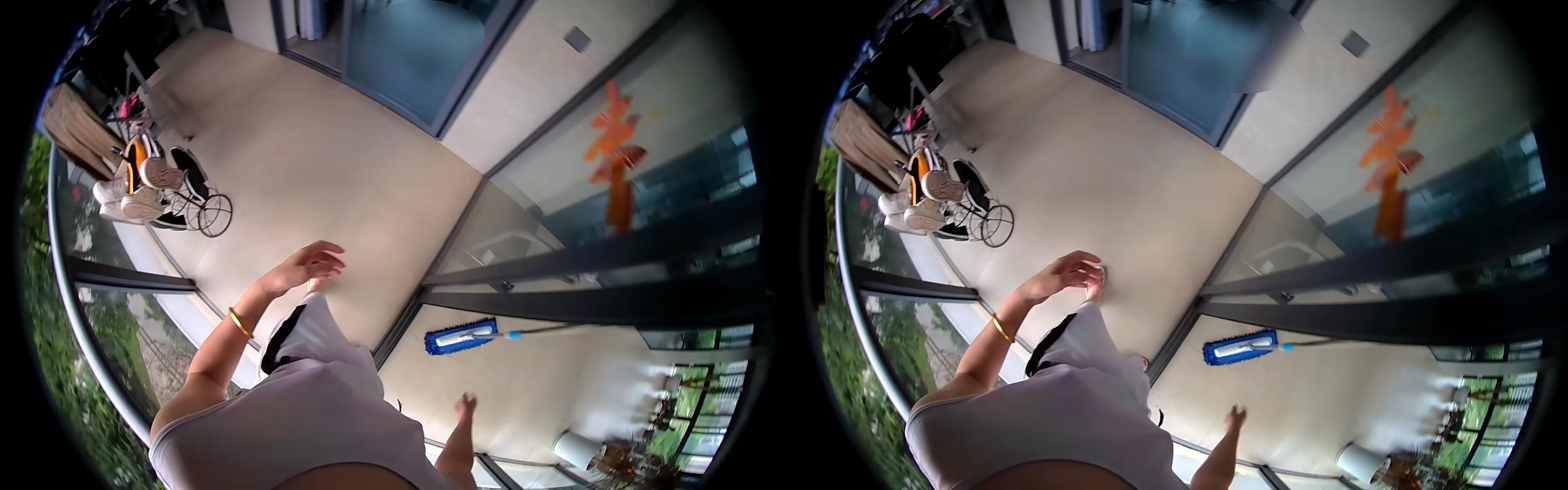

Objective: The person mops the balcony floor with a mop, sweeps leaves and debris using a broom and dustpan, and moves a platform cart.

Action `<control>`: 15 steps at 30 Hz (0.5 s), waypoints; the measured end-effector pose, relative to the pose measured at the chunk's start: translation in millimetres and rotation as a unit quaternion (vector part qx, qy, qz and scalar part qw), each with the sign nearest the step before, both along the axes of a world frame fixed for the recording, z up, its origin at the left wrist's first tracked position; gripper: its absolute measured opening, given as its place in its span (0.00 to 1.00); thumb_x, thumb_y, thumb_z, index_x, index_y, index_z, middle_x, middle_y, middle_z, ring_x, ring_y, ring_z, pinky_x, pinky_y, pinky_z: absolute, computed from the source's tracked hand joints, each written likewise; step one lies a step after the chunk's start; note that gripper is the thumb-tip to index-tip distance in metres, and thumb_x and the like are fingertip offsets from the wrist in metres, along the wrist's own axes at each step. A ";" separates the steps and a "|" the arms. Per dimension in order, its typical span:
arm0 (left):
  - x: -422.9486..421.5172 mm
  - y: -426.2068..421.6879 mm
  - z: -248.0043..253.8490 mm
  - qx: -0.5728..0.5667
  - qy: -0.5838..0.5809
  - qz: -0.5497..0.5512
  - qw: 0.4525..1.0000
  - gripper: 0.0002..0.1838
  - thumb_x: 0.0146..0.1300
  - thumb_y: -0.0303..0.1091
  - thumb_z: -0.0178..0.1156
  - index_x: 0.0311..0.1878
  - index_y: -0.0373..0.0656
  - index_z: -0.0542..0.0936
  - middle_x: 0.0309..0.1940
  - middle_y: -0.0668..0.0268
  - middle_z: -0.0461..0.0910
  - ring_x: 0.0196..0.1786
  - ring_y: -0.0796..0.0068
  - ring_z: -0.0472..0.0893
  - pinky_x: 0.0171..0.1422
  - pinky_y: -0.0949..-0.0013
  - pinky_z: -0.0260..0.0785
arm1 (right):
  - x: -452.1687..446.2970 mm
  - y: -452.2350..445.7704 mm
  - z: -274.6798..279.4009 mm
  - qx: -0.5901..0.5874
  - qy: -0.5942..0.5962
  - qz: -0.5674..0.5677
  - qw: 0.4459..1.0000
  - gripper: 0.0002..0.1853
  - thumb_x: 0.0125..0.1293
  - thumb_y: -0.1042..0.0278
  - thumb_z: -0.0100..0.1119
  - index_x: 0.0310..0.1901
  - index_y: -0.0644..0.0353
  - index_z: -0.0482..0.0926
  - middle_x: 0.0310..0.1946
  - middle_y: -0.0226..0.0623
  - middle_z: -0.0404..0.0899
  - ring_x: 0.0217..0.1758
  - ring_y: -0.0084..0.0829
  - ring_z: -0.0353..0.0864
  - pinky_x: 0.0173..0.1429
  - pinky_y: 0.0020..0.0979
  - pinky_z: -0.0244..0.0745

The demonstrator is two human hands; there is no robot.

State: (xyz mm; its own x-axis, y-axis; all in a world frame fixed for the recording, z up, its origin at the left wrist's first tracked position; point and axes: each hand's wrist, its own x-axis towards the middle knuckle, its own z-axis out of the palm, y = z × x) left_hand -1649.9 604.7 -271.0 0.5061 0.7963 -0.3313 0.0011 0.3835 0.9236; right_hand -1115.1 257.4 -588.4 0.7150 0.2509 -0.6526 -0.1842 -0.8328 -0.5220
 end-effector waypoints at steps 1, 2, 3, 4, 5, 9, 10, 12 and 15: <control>-7.2 14.7 0.4 -0.006 -0.022 0.014 1.000 0.19 0.62 0.27 0.48 0.57 0.40 0.63 0.47 0.59 0.72 0.52 0.72 0.71 0.57 0.70 0.64 | -26.8 -30.2 -6.0 -0.048 0.137 0.075 0.987 0.14 0.61 0.64 0.52 0.44 0.61 0.67 0.25 0.42 0.72 0.26 0.35 0.75 0.26 0.35 0.73; -17.9 31.1 2.8 0.002 -0.016 0.026 1.000 0.19 0.62 0.28 0.49 0.57 0.39 0.63 0.47 0.59 0.72 0.51 0.71 0.72 0.57 0.69 0.64 | -57.6 -65.2 -28.4 -0.070 0.306 -0.052 0.948 0.11 0.63 0.57 0.47 0.41 0.53 0.70 0.23 0.30 0.68 0.25 0.30 0.71 0.28 0.33 0.69; -32.6 47.8 0.1 0.001 -0.012 0.045 0.999 0.19 0.62 0.28 0.49 0.57 0.39 0.63 0.47 0.59 0.72 0.51 0.71 0.72 0.57 0.69 0.64 | -99.4 -59.6 -31.6 -0.110 0.323 0.001 0.940 0.11 0.63 0.58 0.47 0.40 0.54 0.71 0.23 0.31 0.68 0.24 0.30 0.71 0.28 0.33 0.69; -49.8 66.4 -5.0 0.009 -0.012 0.041 0.999 0.19 0.62 0.29 0.48 0.56 0.40 0.64 0.47 0.59 0.72 0.52 0.71 0.72 0.58 0.69 0.63 | -137.6 -31.2 -26.1 -0.124 0.271 0.113 0.948 0.11 0.62 0.58 0.47 0.40 0.54 0.71 0.22 0.31 0.68 0.24 0.30 0.71 0.28 0.33 0.69; -72.0 86.2 -4.0 0.017 -0.010 0.037 0.999 0.19 0.62 0.30 0.48 0.56 0.40 0.64 0.47 0.59 0.72 0.52 0.71 0.72 0.58 0.68 0.63 | -176.6 9.5 -14.8 -0.124 0.219 0.224 0.942 0.10 0.62 0.59 0.48 0.39 0.55 0.72 0.22 0.32 0.69 0.24 0.30 0.71 0.28 0.33 0.69; -158.8 167.4 16.6 0.037 0.024 0.105 0.993 0.17 0.64 0.33 0.48 0.56 0.43 0.65 0.47 0.60 0.73 0.52 0.71 0.72 0.59 0.68 0.63 | -264.7 176.9 -2.6 -0.074 0.117 0.477 0.868 0.11 0.61 0.60 0.48 0.36 0.58 0.74 0.20 0.34 0.71 0.23 0.31 0.72 0.28 0.33 0.69; -178.0 183.0 18.7 0.025 0.011 0.141 0.990 0.17 0.64 0.33 0.48 0.56 0.43 0.64 0.47 0.60 0.73 0.51 0.72 0.72 0.59 0.68 0.63 | -275.7 216.5 2.4 -0.063 0.095 0.523 0.845 0.11 0.61 0.61 0.48 0.35 0.59 0.74 0.20 0.34 0.71 0.23 0.31 0.72 0.28 0.33 0.69; -214.8 205.1 17.6 0.018 -0.001 0.203 0.979 0.17 0.65 0.35 0.47 0.56 0.43 0.64 0.46 0.62 0.74 0.50 0.73 0.73 0.58 0.68 0.63 | -289.8 298.4 10.1 -0.037 0.031 0.630 0.775 0.11 0.61 0.61 0.48 0.33 0.60 0.75 0.19 0.35 0.72 0.22 0.31 0.73 0.28 0.32 0.69; -271.4 239.7 16.8 0.032 0.018 0.228 0.973 0.17 0.66 0.35 0.46 0.56 0.43 0.64 0.46 0.62 0.74 0.50 0.74 0.73 0.58 0.68 0.64 | -297.3 456.1 29.2 0.047 -0.119 0.781 0.611 0.12 0.60 0.63 0.49 0.31 0.62 0.77 0.18 0.37 0.73 0.21 0.32 0.73 0.28 0.32 0.69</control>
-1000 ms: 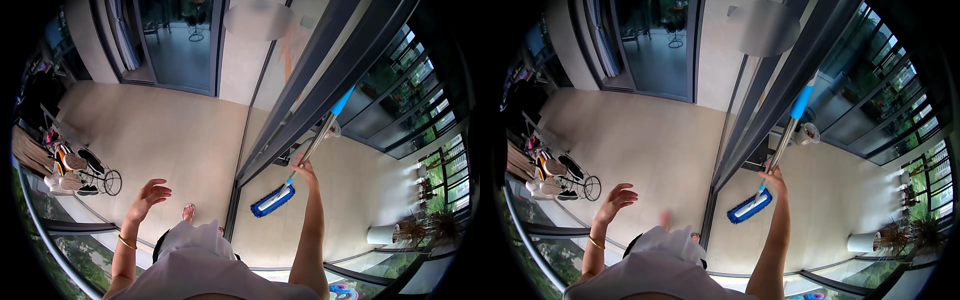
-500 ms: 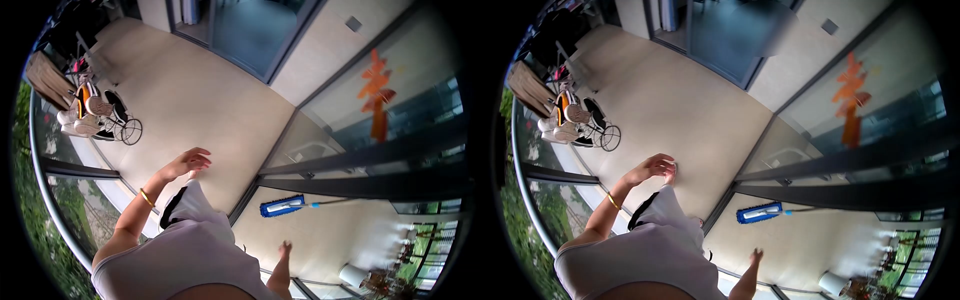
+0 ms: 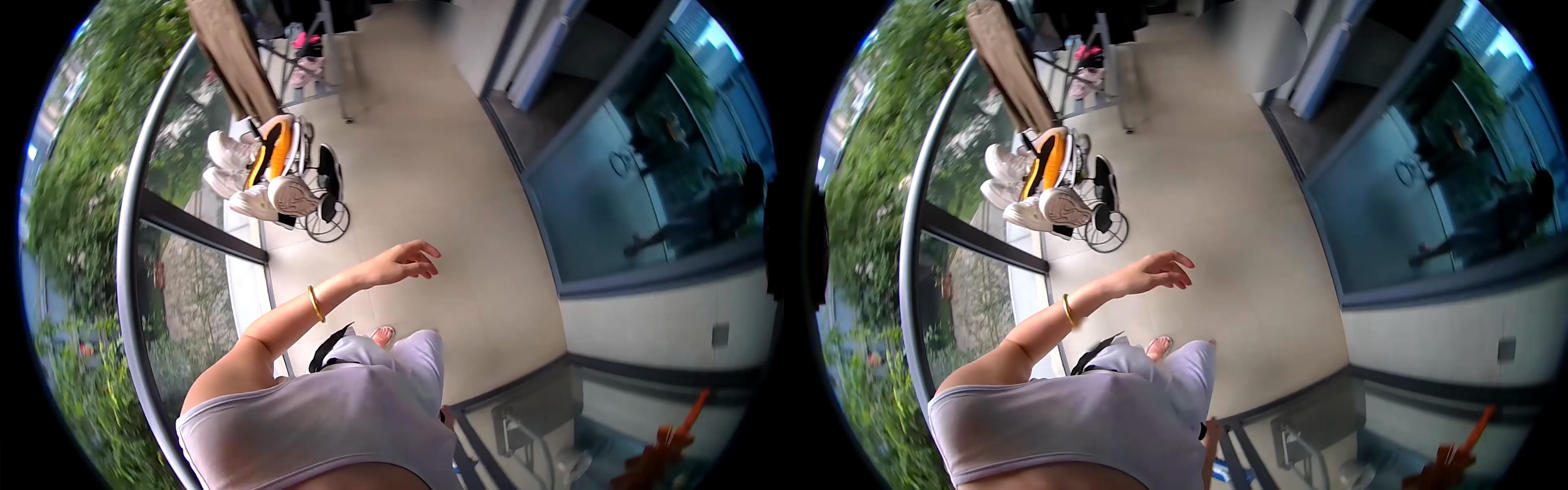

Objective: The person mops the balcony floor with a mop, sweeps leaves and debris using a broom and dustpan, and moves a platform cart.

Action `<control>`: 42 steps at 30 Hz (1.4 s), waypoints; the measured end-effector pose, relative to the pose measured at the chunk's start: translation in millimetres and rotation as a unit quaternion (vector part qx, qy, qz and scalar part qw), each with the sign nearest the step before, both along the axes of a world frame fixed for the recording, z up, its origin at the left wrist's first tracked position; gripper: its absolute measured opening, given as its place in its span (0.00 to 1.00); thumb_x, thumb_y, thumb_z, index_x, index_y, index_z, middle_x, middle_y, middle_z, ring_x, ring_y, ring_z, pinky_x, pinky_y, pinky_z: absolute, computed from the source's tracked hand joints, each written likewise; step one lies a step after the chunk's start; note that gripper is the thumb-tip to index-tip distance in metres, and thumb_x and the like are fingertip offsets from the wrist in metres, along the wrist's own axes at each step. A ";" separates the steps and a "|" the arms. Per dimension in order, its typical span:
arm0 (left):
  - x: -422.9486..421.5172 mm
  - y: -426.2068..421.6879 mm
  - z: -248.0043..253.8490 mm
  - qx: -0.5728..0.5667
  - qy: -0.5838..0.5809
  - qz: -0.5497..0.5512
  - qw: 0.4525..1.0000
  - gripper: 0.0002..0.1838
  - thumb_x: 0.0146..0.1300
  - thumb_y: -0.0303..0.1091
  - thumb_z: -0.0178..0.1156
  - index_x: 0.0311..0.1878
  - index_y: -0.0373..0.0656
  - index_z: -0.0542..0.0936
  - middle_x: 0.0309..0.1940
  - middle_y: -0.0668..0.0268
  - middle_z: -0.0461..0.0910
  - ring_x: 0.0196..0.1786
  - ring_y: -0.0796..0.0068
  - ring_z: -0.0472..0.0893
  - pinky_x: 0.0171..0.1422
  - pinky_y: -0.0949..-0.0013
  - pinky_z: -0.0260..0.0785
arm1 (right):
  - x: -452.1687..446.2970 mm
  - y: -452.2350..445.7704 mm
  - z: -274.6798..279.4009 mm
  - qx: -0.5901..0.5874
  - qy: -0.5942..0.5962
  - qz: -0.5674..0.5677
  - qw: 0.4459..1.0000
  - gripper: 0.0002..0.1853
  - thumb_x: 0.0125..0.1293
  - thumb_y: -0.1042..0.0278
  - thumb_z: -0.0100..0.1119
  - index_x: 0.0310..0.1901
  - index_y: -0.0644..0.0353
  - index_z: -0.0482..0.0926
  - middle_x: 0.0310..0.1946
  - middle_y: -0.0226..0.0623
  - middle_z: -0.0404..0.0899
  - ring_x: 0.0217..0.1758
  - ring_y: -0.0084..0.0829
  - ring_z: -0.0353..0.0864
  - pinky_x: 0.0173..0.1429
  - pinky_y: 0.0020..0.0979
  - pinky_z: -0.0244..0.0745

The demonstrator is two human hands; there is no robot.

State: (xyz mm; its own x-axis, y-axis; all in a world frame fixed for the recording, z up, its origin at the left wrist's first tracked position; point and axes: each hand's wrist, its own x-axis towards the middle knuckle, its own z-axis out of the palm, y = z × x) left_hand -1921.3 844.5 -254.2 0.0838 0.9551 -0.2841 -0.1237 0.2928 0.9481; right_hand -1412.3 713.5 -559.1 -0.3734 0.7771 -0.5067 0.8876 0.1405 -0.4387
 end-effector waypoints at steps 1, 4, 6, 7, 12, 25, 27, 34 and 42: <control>-19.2 9.8 -6.9 0.002 -0.004 0.023 1.000 0.17 0.66 0.34 0.46 0.56 0.43 0.64 0.45 0.62 0.75 0.49 0.74 0.73 0.57 0.68 0.64 | -10.1 64.4 11.6 0.001 -0.022 -0.016 1.000 0.12 0.60 0.63 0.49 0.30 0.63 0.77 0.17 0.38 0.74 0.21 0.32 0.73 0.28 0.32 0.69; -79.3 41.3 -30.0 -0.021 0.035 0.094 0.995 0.17 0.66 0.34 0.46 0.56 0.44 0.64 0.43 0.63 0.76 0.49 0.75 0.74 0.56 0.69 0.64 | -36.8 265.9 29.8 -0.025 0.052 -0.267 0.962 0.21 0.64 0.57 0.44 0.22 0.64 0.76 0.11 0.32 0.67 0.09 0.27 0.63 0.10 0.27 0.58; -117.2 57.7 -54.4 -0.059 0.113 0.179 0.976 0.17 0.64 0.32 0.48 0.56 0.42 0.63 0.41 0.62 0.76 0.44 0.76 0.76 0.52 0.69 0.67 | -51.5 394.2 1.1 -0.006 0.233 -0.306 0.923 0.19 0.65 0.61 0.42 0.22 0.66 0.73 0.09 0.29 0.64 0.08 0.21 0.57 0.10 0.23 0.50; -131.0 63.9 -68.7 -0.094 0.192 0.211 0.954 0.19 0.62 0.33 0.49 0.56 0.42 0.62 0.40 0.59 0.76 0.43 0.71 0.76 0.50 0.66 0.67 | -100.1 448.9 43.5 -0.071 0.200 -0.316 0.925 0.16 0.65 0.66 0.41 0.23 0.65 0.73 0.09 0.27 0.63 0.08 0.19 0.56 0.10 0.22 0.48; -161.6 90.1 -136.1 -0.261 0.501 0.255 0.785 0.29 0.56 0.38 0.53 0.59 0.43 0.56 0.41 0.53 0.75 0.46 0.53 0.75 0.47 0.51 0.65 | -351.3 666.6 25.5 -0.023 0.233 0.095 0.967 0.14 0.65 0.68 0.43 0.24 0.63 0.74 0.10 0.23 0.60 0.09 0.15 0.55 0.12 0.21 0.47; -363.8 290.8 -254.0 -0.467 0.258 0.132 0.836 0.30 0.52 0.42 0.54 0.57 0.38 0.62 0.40 0.50 0.77 0.46 0.55 0.77 0.50 0.57 0.68 | -833.1 844.4 58.7 0.013 0.323 0.389 0.862 0.07 0.47 0.81 0.52 0.26 0.59 0.78 0.23 0.36 0.75 0.29 0.31 0.76 0.33 0.27 0.70; -441.8 354.6 -263.7 -0.348 0.380 0.178 0.838 0.26 0.54 0.39 0.53 0.55 0.38 0.64 0.42 0.51 0.76 0.47 0.54 0.75 0.51 0.56 0.67 | -805.2 909.5 12.8 -0.085 0.256 0.276 0.923 0.05 0.48 0.72 0.57 0.27 0.57 0.82 0.22 0.34 0.79 0.26 0.24 0.77 0.32 0.26 0.70; -717.8 636.3 -173.3 -0.111 0.399 0.256 0.874 0.18 0.59 0.35 0.52 0.51 0.40 0.66 0.34 0.55 0.78 0.40 0.55 0.77 0.43 0.60 0.69 | -665.5 1068.6 -22.7 -0.080 0.139 0.174 0.972 0.08 0.54 0.68 0.56 0.20 0.57 0.79 0.09 0.34 0.65 0.12 0.24 0.64 0.18 0.29 0.58; -814.1 669.6 -387.8 -0.145 0.348 0.463 0.802 0.14 0.56 0.34 0.54 0.46 0.46 0.70 0.23 0.61 0.74 0.29 0.66 0.76 0.32 0.63 0.69 | -1015.4 1254.2 -36.5 -0.257 0.008 -0.106 0.961 0.17 0.61 0.57 0.45 0.22 0.57 0.76 0.10 0.33 0.67 0.10 0.27 0.64 0.16 0.30 0.59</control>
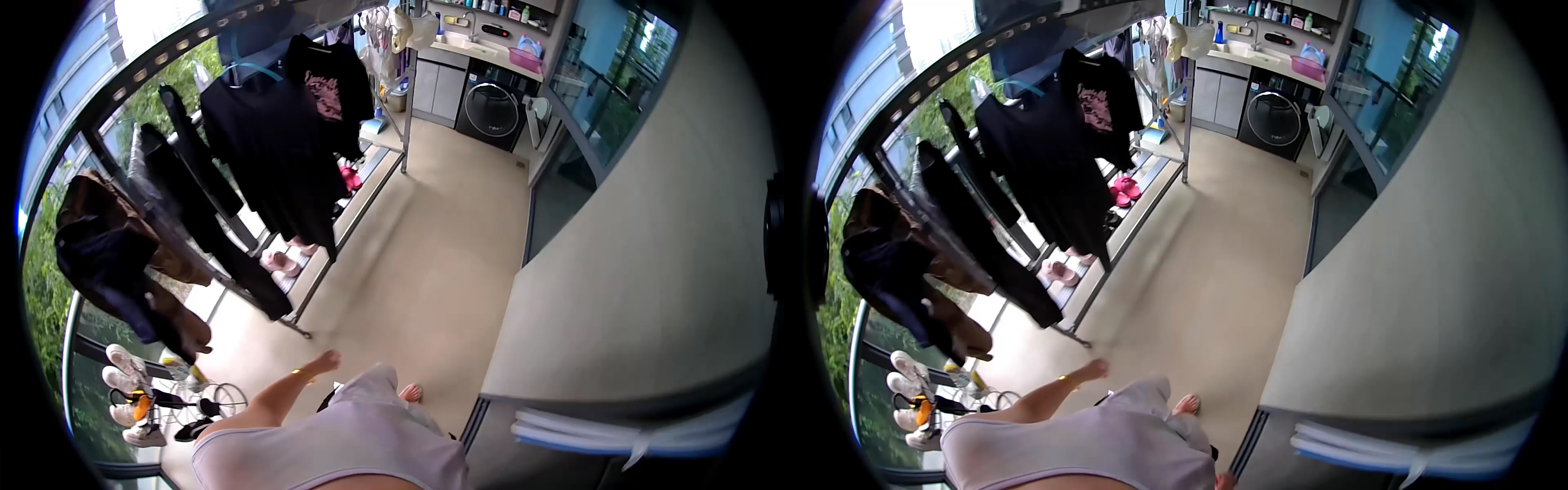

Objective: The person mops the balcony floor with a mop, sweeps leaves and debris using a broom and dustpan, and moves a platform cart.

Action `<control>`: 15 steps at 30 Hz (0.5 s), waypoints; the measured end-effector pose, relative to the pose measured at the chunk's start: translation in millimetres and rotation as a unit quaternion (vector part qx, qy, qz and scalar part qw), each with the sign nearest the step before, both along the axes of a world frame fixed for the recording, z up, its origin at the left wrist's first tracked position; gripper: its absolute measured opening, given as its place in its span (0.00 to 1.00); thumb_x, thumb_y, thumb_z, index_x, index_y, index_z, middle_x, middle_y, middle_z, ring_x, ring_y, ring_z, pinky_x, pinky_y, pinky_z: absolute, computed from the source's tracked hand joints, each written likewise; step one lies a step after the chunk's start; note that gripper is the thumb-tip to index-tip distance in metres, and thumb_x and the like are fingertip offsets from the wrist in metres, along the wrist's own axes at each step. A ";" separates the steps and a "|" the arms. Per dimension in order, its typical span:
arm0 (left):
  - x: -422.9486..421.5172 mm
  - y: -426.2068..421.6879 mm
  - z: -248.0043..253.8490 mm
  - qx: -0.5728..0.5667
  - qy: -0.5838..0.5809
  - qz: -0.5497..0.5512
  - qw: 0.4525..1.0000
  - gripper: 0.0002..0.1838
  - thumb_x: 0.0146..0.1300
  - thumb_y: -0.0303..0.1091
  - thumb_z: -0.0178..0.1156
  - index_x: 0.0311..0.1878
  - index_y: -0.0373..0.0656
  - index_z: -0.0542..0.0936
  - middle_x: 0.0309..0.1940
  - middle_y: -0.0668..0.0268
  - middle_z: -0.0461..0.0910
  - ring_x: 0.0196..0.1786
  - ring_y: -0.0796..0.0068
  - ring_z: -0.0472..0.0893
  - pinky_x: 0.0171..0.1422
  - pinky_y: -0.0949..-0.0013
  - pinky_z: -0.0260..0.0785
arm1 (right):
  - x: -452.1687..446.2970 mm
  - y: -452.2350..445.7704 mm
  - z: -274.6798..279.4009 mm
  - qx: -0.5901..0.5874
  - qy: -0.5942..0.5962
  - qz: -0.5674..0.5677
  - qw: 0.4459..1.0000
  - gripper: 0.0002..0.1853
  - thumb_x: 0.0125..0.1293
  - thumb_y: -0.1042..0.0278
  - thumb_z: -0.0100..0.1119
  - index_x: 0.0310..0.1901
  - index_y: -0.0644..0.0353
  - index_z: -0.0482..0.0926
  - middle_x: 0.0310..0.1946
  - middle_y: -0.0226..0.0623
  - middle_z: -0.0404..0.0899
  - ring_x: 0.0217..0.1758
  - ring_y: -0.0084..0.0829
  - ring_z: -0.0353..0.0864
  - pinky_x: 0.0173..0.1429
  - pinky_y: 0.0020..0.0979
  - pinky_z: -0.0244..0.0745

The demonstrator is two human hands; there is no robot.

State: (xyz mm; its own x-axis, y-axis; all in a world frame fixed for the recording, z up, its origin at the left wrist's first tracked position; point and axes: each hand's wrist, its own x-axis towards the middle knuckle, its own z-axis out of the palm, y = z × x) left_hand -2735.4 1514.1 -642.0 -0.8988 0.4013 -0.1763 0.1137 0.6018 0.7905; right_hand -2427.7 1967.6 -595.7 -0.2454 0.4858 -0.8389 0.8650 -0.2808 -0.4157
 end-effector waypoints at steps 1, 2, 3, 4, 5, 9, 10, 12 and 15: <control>9.5 8.9 47.1 0.049 -0.190 0.056 0.979 0.06 0.56 0.34 0.52 0.35 0.46 0.71 0.19 0.65 0.71 0.24 0.71 0.72 0.26 0.68 0.62 | -60.6 29.4 -1.5 -0.019 0.005 -0.035 0.999 0.18 0.62 0.55 0.44 0.22 0.58 0.76 0.11 0.33 0.67 0.09 0.27 0.64 0.16 0.30 0.60; 2.8 14.8 65.3 0.096 -0.372 0.108 0.917 0.08 0.56 0.34 0.50 0.24 0.45 0.72 0.16 0.68 0.67 0.18 0.76 0.67 0.20 0.72 0.56 | -128.4 64.4 -6.4 -0.025 0.016 -0.051 0.998 0.19 0.63 0.54 0.43 0.22 0.58 0.75 0.11 0.32 0.68 0.09 0.28 0.64 0.15 0.31 0.60; 0.3 -10.2 23.2 0.089 -0.485 0.101 0.864 0.09 0.56 0.33 0.50 0.22 0.44 0.73 0.16 0.66 0.71 0.18 0.75 0.70 0.19 0.72 0.58 | -199.3 93.8 -2.4 -0.007 0.042 -0.027 0.999 0.21 0.63 0.52 0.41 0.22 0.58 0.75 0.11 0.32 0.68 0.09 0.28 0.64 0.15 0.31 0.60; -3.2 16.0 52.7 -0.057 -0.469 0.215 0.855 0.08 0.56 0.34 0.51 0.24 0.42 0.74 0.24 0.62 0.77 0.23 0.74 0.76 0.23 0.71 0.65 | -268.6 122.6 -37.4 0.110 0.193 0.075 0.972 0.25 0.63 0.51 0.41 0.15 0.59 0.75 0.12 0.34 0.70 0.09 0.30 0.66 0.15 0.31 0.61; -22.2 32.3 55.1 -0.055 -0.470 0.220 0.853 0.08 0.56 0.34 0.51 0.24 0.42 0.74 0.24 0.62 0.77 0.23 0.74 0.76 0.23 0.71 0.65 | -357.8 143.0 26.0 0.111 0.084 0.227 0.964 0.15 0.57 0.58 0.50 0.20 0.60 0.75 0.16 0.38 0.73 0.23 0.31 0.74 0.27 0.32 0.69; -121.2 41.4 18.3 -0.143 -0.464 0.008 0.874 0.07 0.53 0.34 0.53 0.26 0.43 0.77 0.29 0.62 0.79 0.26 0.69 0.78 0.27 0.67 0.69 | -586.9 234.4 29.1 0.280 0.310 0.241 0.876 0.13 0.63 0.68 0.41 0.25 0.62 0.73 0.15 0.34 0.70 0.17 0.26 0.68 0.21 0.28 0.64; -166.0 40.3 -15.9 -0.187 -0.431 -0.100 0.877 0.07 0.52 0.34 0.54 0.25 0.44 0.78 0.29 0.61 0.79 0.26 0.68 0.78 0.27 0.66 0.69 | -630.8 247.2 36.0 0.283 0.317 0.238 0.873 0.13 0.63 0.68 0.41 0.25 0.62 0.73 0.15 0.34 0.70 0.17 0.26 0.68 0.21 0.28 0.64; -261.0 55.7 -64.2 -0.237 -0.342 -0.212 0.884 0.06 0.50 0.34 0.55 0.24 0.45 0.79 0.29 0.60 0.80 0.26 0.66 0.78 0.27 0.65 0.70 | -668.9 268.2 64.0 0.164 0.378 0.110 0.904 0.09 0.64 0.71 0.41 0.29 0.62 0.70 0.14 0.30 0.66 0.14 0.21 0.65 0.17 0.25 0.61; -465.4 211.7 73.7 -0.165 -0.316 0.159 0.921 0.09 0.52 0.36 0.52 0.24 0.42 0.75 0.20 0.61 0.75 0.24 0.71 0.76 0.27 0.64 0.66 | -676.1 313.3 3.4 0.181 0.293 0.092 0.934 0.02 0.57 0.77 0.48 0.28 0.62 0.71 0.16 0.31 0.70 0.17 0.24 0.69 0.18 0.25 0.64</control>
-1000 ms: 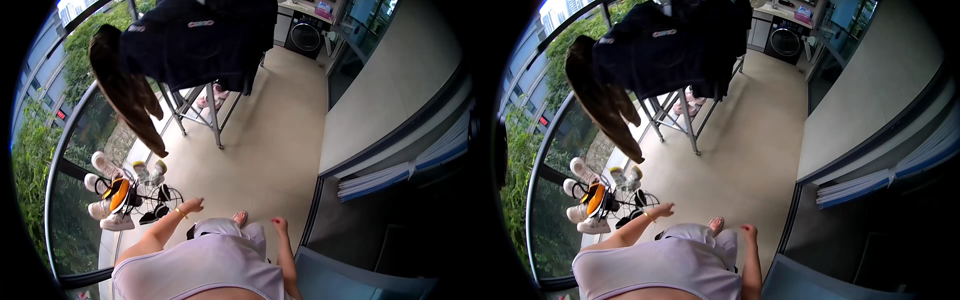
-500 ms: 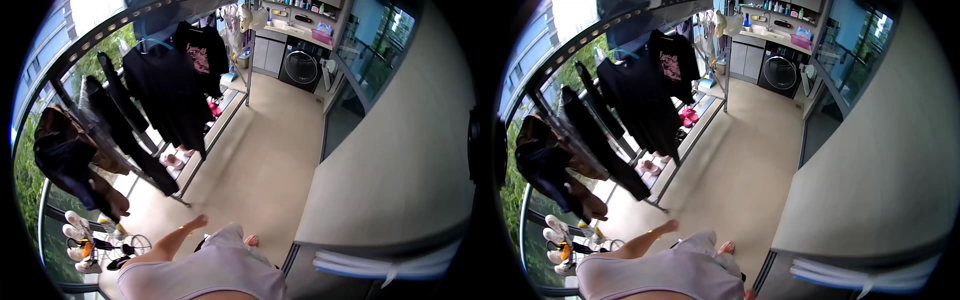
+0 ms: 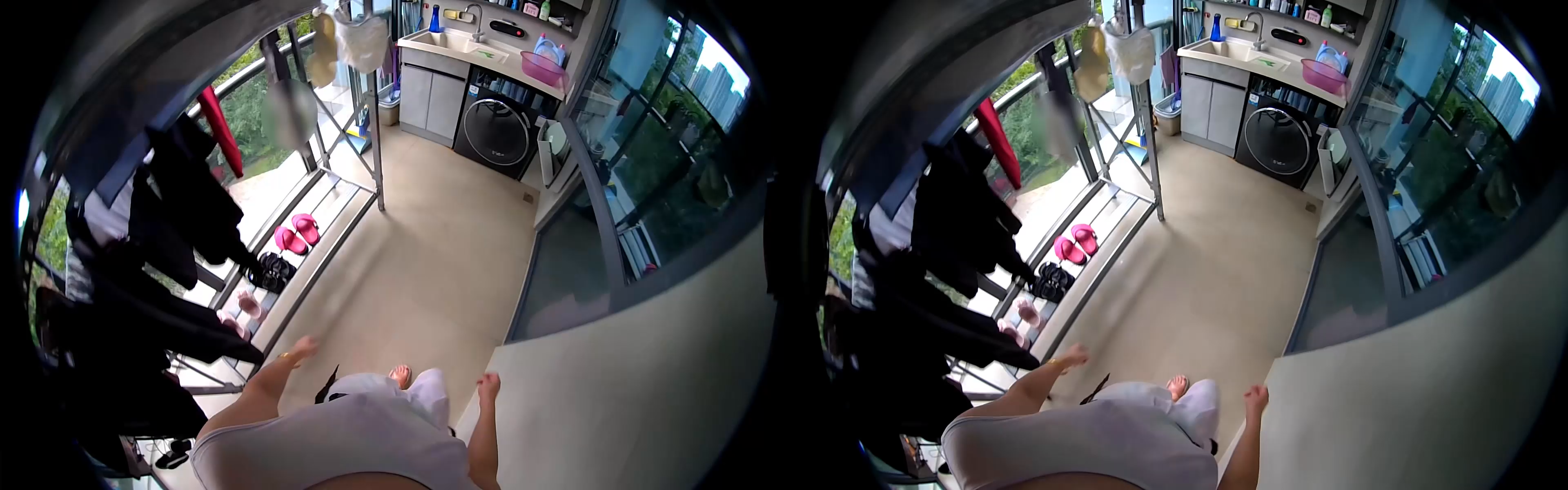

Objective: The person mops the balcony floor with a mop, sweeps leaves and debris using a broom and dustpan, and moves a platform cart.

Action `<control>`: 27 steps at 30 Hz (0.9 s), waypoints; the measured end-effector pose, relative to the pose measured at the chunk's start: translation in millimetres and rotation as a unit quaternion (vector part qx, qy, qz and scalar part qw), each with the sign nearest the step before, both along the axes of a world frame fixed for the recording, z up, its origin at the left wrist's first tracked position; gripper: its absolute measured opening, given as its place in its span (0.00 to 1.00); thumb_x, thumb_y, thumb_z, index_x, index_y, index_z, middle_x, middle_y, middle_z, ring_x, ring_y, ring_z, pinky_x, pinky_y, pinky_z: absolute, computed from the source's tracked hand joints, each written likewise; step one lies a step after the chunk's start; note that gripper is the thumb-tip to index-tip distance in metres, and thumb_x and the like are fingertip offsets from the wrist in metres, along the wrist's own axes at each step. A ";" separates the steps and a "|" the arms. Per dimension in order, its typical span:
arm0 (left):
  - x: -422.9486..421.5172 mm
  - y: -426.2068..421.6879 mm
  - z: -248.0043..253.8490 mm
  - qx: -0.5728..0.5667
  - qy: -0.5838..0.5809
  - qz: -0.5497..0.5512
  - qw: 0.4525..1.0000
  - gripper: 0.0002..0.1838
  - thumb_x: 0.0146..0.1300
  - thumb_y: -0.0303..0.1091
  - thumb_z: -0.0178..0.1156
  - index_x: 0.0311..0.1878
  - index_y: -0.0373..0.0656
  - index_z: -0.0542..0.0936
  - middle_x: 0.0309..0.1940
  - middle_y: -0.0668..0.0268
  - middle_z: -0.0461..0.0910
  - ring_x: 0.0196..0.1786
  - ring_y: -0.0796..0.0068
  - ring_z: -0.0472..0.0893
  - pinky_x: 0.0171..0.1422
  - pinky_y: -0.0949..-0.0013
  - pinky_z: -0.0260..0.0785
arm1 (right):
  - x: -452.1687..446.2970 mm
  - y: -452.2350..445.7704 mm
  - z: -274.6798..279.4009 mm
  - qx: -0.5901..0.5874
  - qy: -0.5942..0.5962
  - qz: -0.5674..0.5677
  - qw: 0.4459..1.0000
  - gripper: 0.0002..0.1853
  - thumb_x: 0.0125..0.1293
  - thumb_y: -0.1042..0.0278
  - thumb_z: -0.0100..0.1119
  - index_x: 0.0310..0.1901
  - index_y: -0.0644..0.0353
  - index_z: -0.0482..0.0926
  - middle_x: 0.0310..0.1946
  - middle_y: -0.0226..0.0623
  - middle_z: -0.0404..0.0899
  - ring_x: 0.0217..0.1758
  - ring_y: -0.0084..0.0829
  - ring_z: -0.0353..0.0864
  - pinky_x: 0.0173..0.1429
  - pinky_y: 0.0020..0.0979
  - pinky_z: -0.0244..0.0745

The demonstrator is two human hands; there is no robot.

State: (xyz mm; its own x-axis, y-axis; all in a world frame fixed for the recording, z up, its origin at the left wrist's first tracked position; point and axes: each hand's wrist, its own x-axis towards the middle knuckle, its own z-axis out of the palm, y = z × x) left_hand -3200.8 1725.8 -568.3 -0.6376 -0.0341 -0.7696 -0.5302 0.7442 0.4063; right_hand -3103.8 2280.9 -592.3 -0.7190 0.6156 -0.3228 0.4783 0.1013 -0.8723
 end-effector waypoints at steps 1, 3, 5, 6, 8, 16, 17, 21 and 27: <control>-63.5 30.4 6.0 0.044 0.127 -0.099 0.986 0.10 0.54 0.37 0.52 0.33 0.42 0.76 0.25 0.64 0.77 0.28 0.74 0.76 0.31 0.68 0.68 | 5.6 11.7 -5.1 -0.008 -0.083 0.000 0.997 0.03 0.51 0.79 0.50 0.24 0.62 0.72 0.17 0.32 0.72 0.17 0.24 0.70 0.17 0.26 0.64; -171.7 121.3 68.0 0.136 0.150 -0.016 0.979 0.16 0.57 0.35 0.52 0.48 0.42 0.71 0.28 0.66 0.79 0.32 0.76 0.78 0.38 0.73 0.70 | 13.2 44.3 -29.5 -0.108 -0.155 -0.046 0.981 0.03 0.47 0.80 0.52 0.22 0.63 0.75 0.13 0.33 0.70 0.12 0.23 0.67 0.13 0.24 0.58; -265.5 188.2 89.8 0.227 0.205 -0.038 0.952 0.15 0.59 0.34 0.51 0.49 0.42 0.71 0.30 0.65 0.79 0.35 0.77 0.78 0.40 0.74 0.69 | -2.7 66.2 -30.0 -0.181 -0.138 -0.158 0.961 0.03 0.45 0.80 0.56 0.24 0.63 0.77 0.13 0.33 0.70 0.13 0.22 0.66 0.14 0.23 0.57; -306.4 210.9 96.6 0.222 0.201 -0.043 0.953 0.15 0.59 0.34 0.51 0.49 0.42 0.71 0.30 0.65 0.79 0.35 0.77 0.78 0.40 0.74 0.69 | -31.5 79.6 -37.2 -0.188 -0.140 -0.162 0.959 0.03 0.45 0.80 0.56 0.24 0.63 0.77 0.13 0.33 0.70 0.13 0.22 0.66 0.14 0.23 0.57; -368.4 253.8 99.6 0.262 0.211 -0.042 0.941 0.14 0.61 0.33 0.49 0.50 0.42 0.70 0.31 0.65 0.79 0.36 0.78 0.79 0.41 0.74 0.69 | -84.8 122.8 -37.2 -0.158 -0.241 -0.114 0.951 0.02 0.44 0.78 0.60 0.22 0.64 0.78 0.16 0.34 0.73 0.15 0.22 0.68 0.16 0.23 0.59; -412.5 256.4 28.9 0.083 -0.102 0.137 0.982 0.15 0.58 0.34 0.48 0.48 0.42 0.72 0.31 0.67 0.79 0.33 0.77 0.78 0.33 0.74 0.70 | -581.6 214.5 61.9 -0.177 -0.032 0.100 0.979 0.18 0.63 0.61 0.47 0.16 0.58 0.67 0.09 0.28 0.64 0.09 0.24 0.65 0.16 0.28 0.64; -415.2 258.3 30.9 0.066 -0.123 0.174 0.975 0.15 0.57 0.34 0.48 0.48 0.42 0.72 0.31 0.66 0.79 0.34 0.76 0.79 0.34 0.73 0.70 | -648.7 212.6 86.7 -0.180 -0.027 0.125 0.975 0.20 0.65 0.60 0.44 0.16 0.58 0.67 0.10 0.26 0.62 0.09 0.20 0.60 0.14 0.26 0.60; -437.9 258.7 9.5 0.037 -0.193 0.243 0.950 0.15 0.57 0.35 0.48 0.47 0.43 0.73 0.32 0.65 0.79 0.34 0.74 0.78 0.36 0.70 0.69 | -857.0 172.9 155.9 -0.119 0.028 0.252 0.960 0.17 0.66 0.61 0.43 0.21 0.60 0.69 0.11 0.24 0.60 0.10 0.16 0.57 0.14 0.21 0.56; -610.1 289.7 5.7 0.075 -0.187 0.258 0.945 0.16 0.56 0.36 0.48 0.47 0.43 0.72 0.33 0.65 0.79 0.34 0.74 0.79 0.35 0.70 0.69 | -1044.5 50.5 117.4 -0.181 0.016 0.409 0.894 0.13 0.66 0.67 0.41 0.27 0.60 0.72 0.09 0.22 0.60 0.08 0.14 0.55 0.10 0.19 0.49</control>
